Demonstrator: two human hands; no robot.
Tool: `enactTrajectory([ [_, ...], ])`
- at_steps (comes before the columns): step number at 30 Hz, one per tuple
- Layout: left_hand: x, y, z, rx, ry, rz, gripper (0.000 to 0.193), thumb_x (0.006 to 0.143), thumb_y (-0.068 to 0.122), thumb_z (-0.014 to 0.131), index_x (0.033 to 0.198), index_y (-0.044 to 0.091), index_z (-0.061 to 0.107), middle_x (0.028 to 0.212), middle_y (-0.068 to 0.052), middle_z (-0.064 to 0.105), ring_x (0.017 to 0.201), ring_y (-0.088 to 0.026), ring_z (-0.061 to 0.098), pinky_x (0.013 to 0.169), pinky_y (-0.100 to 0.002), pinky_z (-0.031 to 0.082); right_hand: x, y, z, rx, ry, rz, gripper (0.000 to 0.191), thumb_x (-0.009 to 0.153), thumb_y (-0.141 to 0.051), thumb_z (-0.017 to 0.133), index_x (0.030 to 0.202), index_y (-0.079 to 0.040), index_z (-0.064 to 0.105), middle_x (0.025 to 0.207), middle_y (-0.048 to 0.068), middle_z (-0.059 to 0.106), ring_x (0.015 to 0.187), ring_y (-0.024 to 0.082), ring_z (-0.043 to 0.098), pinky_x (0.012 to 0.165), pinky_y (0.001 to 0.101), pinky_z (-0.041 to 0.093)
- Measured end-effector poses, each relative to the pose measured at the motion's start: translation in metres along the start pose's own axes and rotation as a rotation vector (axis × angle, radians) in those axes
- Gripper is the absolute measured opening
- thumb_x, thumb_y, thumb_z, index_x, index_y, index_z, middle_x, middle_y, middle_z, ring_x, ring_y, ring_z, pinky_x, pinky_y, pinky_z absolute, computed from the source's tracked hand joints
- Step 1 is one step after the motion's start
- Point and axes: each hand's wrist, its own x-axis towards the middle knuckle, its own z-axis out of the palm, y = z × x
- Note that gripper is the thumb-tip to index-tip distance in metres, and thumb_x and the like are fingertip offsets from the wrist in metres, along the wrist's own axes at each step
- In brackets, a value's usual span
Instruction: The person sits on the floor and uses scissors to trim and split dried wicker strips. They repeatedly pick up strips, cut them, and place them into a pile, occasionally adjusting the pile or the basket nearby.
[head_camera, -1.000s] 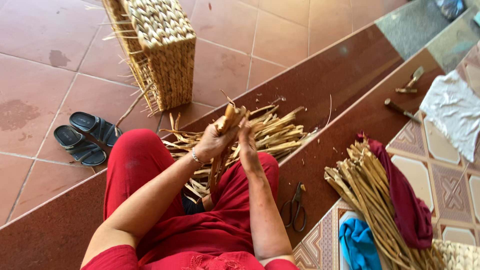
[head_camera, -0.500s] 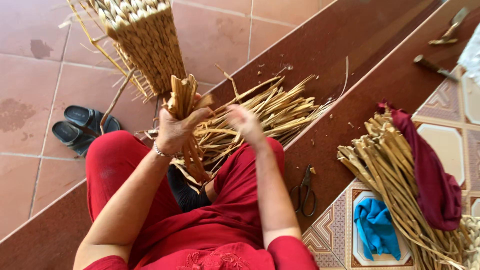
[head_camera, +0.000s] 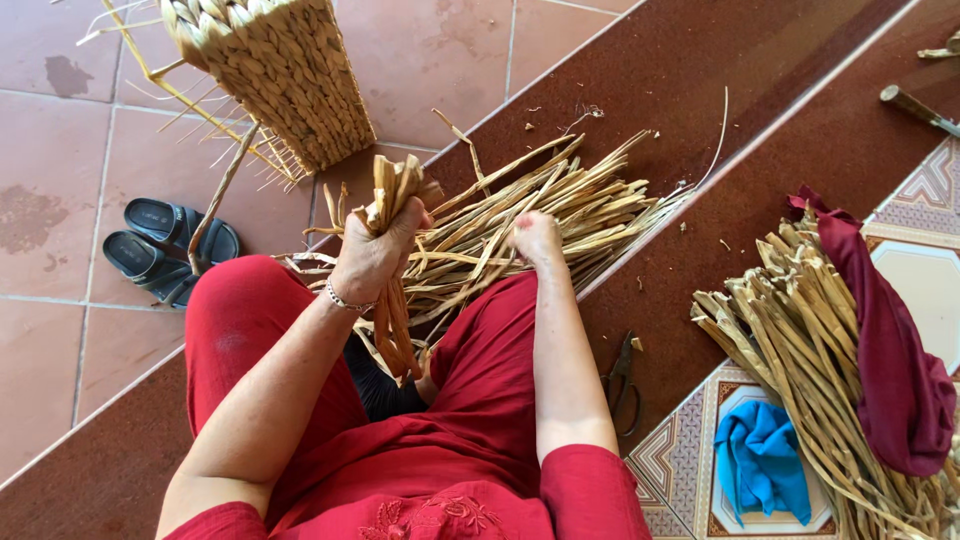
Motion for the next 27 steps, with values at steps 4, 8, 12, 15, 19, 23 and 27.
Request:
enactTrajectory([
  [4,0.000,-0.005,0.007,0.030,0.023,-0.044,0.023,0.088,0.005,0.071,0.110,0.010,0.067,0.088,0.012,0.069,0.052,-0.002,0.050,0.045,-0.022,0.042,-0.026,-0.009,-0.021,0.573,-0.002,-0.166,0.031,0.085,0.007,0.066,0.114,-0.002,0.069,0.100,0.014,0.078,0.068,0.013,0.069,0.052,0.0227,0.055],
  [8,-0.005,-0.031,-0.002,0.043,-0.017,-0.122,0.016,0.100,0.010,0.069,0.112,0.001,0.072,0.074,-0.010,0.066,0.049,-0.012,0.056,0.042,-0.027,0.045,-0.087,-0.025,-0.038,0.938,-0.089,-0.411,0.032,0.087,0.011,0.061,0.114,-0.003,0.071,0.107,0.013,0.078,0.077,0.013,0.069,0.063,0.0237,0.057],
  [12,-0.005,-0.053,-0.004,-0.186,-0.064,-0.178,0.027,0.103,0.019,0.068,0.117,-0.004,0.068,0.097,-0.016,0.073,0.079,-0.020,0.073,0.068,-0.032,0.063,-0.143,-0.037,-0.038,0.955,-0.064,-0.555,0.031,0.091,0.014,0.061,0.111,-0.006,0.072,0.114,0.012,0.077,0.100,0.014,0.073,0.083,0.0280,0.062],
  [15,-0.008,-0.050,-0.003,-0.232,-0.093,-0.107,0.036,0.099,0.029,0.064,0.127,0.006,0.065,0.117,-0.013,0.075,0.103,-0.022,0.074,0.085,-0.034,0.062,-0.173,-0.041,-0.028,0.850,-0.093,-0.557,0.030,0.090,0.013,0.061,0.107,-0.009,0.075,0.112,0.009,0.078,0.095,0.013,0.072,0.074,0.0269,0.061],
  [19,-0.021,-0.026,-0.003,-0.280,-0.147,0.028,0.041,0.102,0.034,0.063,0.131,0.005,0.064,0.128,-0.012,0.072,0.119,-0.025,0.068,0.095,-0.038,0.058,-0.200,-0.050,-0.006,0.811,-0.196,-0.451,0.025,0.092,0.010,0.066,0.107,-0.007,0.075,0.106,0.009,0.079,0.078,0.013,0.069,0.064,0.0279,0.061],
  [23,-0.038,-0.008,-0.006,-0.419,-0.115,-0.118,0.034,0.096,0.033,0.059,0.119,0.008,0.061,0.119,-0.009,0.072,0.113,-0.022,0.070,0.082,-0.047,0.066,-0.208,-0.057,0.007,0.774,-0.297,-0.402,0.029,0.086,0.007,0.068,0.110,-0.007,0.072,0.104,0.009,0.078,0.082,0.013,0.071,0.068,0.0266,0.059],
  [27,-0.036,0.006,-0.020,-0.388,-0.104,0.069,0.026,0.104,0.029,0.058,0.112,0.004,0.060,0.105,-0.017,0.076,0.094,-0.026,0.074,0.079,-0.041,0.062,-0.196,-0.051,0.003,0.731,-0.422,-0.350,0.033,0.086,0.001,0.072,0.116,-0.011,0.067,0.096,0.009,0.077,0.088,0.013,0.074,0.080,0.0273,0.063],
])
